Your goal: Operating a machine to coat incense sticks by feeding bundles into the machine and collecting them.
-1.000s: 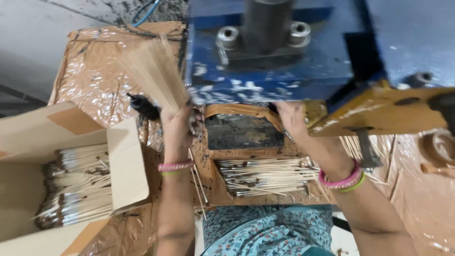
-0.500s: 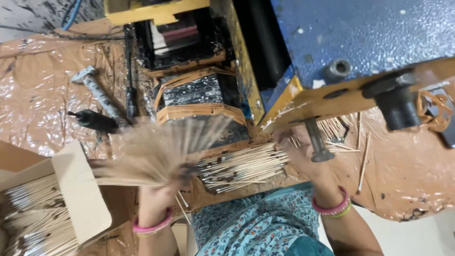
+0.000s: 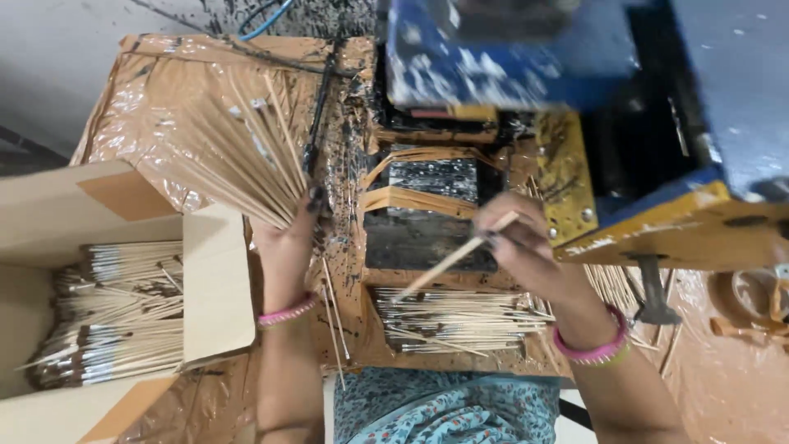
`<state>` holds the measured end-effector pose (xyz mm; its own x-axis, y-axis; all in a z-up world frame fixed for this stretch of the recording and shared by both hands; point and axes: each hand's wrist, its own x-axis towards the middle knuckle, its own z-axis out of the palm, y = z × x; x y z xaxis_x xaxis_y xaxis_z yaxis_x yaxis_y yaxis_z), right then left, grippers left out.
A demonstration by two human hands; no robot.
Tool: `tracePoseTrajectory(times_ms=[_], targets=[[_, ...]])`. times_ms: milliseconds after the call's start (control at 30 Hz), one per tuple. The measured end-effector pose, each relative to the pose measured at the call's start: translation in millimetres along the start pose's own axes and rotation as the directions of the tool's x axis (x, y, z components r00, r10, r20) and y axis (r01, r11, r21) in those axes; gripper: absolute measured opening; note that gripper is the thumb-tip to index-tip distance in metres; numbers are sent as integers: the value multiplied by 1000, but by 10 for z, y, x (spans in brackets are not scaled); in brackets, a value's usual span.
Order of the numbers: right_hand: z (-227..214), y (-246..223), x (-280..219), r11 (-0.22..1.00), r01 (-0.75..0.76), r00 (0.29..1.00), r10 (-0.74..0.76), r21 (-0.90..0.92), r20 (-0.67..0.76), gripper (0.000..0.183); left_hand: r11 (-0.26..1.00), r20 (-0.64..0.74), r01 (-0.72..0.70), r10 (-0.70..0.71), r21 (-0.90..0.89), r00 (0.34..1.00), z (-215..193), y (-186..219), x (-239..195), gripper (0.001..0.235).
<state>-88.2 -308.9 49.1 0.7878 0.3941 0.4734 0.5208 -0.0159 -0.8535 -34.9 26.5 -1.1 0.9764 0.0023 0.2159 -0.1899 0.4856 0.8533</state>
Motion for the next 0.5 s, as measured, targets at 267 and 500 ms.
tracePoseTrajectory(times_ms=[267, 500], targets=[[27, 155, -561, 996, 39, 935, -10, 74, -356, 32, 600, -53, -189, 362, 778, 931, -1374, -1430, -544, 25], [275, 205, -528, 972, -2, 877, 114, 234, -467, 31, 911, -266, -39, 161, 412, 950, -483, -629, -516, 21]])
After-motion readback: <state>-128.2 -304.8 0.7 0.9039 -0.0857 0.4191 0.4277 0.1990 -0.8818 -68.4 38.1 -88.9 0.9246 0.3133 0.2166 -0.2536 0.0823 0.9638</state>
